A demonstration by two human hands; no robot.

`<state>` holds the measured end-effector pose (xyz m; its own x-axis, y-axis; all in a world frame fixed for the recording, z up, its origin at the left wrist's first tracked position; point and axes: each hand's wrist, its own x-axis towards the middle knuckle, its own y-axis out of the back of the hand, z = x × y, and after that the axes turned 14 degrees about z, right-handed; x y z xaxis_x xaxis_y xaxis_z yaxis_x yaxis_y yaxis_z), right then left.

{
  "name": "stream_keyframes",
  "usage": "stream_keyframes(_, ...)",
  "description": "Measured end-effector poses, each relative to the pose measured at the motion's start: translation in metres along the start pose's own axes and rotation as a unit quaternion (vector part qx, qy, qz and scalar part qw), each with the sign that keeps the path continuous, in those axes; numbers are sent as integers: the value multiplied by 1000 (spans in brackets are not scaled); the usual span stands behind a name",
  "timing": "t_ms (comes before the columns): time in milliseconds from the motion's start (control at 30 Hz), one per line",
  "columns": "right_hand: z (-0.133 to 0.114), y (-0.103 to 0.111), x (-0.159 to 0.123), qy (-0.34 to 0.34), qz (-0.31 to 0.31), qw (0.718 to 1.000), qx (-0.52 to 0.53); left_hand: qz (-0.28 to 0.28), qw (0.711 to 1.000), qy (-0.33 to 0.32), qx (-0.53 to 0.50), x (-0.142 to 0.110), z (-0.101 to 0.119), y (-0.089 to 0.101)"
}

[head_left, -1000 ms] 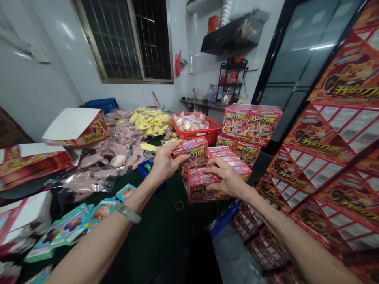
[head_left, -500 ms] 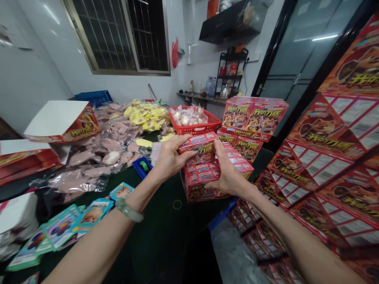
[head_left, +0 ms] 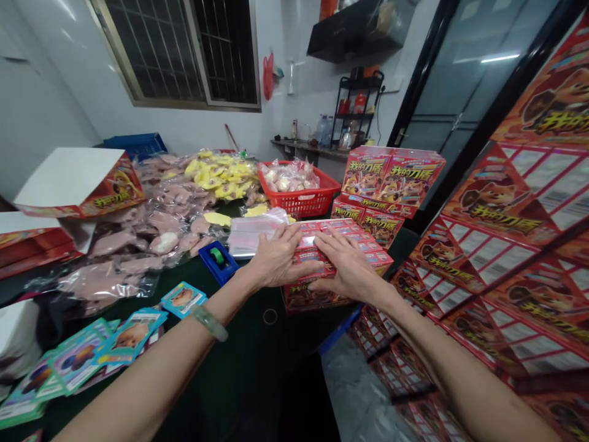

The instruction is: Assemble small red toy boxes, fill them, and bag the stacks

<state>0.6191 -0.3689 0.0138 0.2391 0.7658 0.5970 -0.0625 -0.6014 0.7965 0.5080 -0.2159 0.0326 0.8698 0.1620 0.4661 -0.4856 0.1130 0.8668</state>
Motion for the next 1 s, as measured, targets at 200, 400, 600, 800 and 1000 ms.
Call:
stream_keyframes(200,-9,0,7,-7,-69,997,-23,-97,995,-1,-1,7,-8,0)
stream_keyframes(400,27,28,17,-25,-61,986,152,-28,999,-41,14,-4,7,20)
stream_keyframes(600,56,20,25,-85,-61,994,22,-63,988,-121,68,-2,6,4)
stream_keyframes(800,40,1,25,-61,-102,992,-34,-97,985,-131,60,6,6,-7)
stream_keyframes(1000,32,6,11,-105,52,989,-89,-100,986,-124,54,4,8,-4)
